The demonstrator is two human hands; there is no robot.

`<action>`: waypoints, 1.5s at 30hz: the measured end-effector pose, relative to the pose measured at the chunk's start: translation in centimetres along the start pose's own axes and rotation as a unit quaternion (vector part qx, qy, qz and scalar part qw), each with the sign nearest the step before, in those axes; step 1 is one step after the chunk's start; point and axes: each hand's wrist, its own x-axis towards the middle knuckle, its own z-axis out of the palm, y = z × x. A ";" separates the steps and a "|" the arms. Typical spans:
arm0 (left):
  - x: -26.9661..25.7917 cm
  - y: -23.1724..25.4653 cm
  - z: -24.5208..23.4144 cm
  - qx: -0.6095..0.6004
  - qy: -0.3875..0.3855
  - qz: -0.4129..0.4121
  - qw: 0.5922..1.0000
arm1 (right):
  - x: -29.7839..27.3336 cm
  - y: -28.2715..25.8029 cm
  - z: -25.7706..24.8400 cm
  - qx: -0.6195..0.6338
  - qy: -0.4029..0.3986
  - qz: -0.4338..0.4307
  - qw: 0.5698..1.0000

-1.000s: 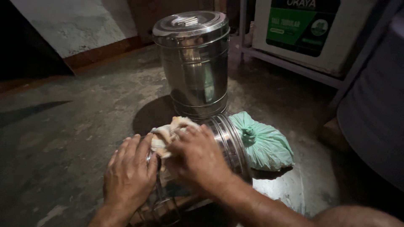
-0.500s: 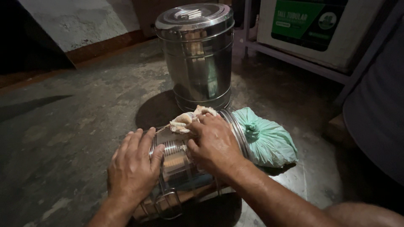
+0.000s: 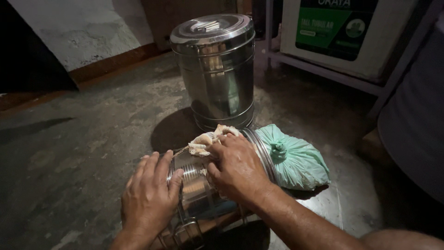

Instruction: The person wipes the lid and interior of a stainless steel container with a cloth, then wipes the exterior of the container. The person handles the lid and container separately during the cleaning process.

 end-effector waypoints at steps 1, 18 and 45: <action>0.2 0.0 0.0 0.006 -0.020 -0.008 1.000 | 0.1 0.0 0.1 -0.007 -0.043 0.033 0.998; -0.4 -0.6 1.0 -0.017 0.029 0.013 0.999 | 1.3 0.1 -1.2 0.128 -0.153 0.219 0.955; 5.9 12.2 2.4 -0.219 0.097 0.195 0.951 | 0.0 8.9 1.7 0.091 0.093 0.056 0.990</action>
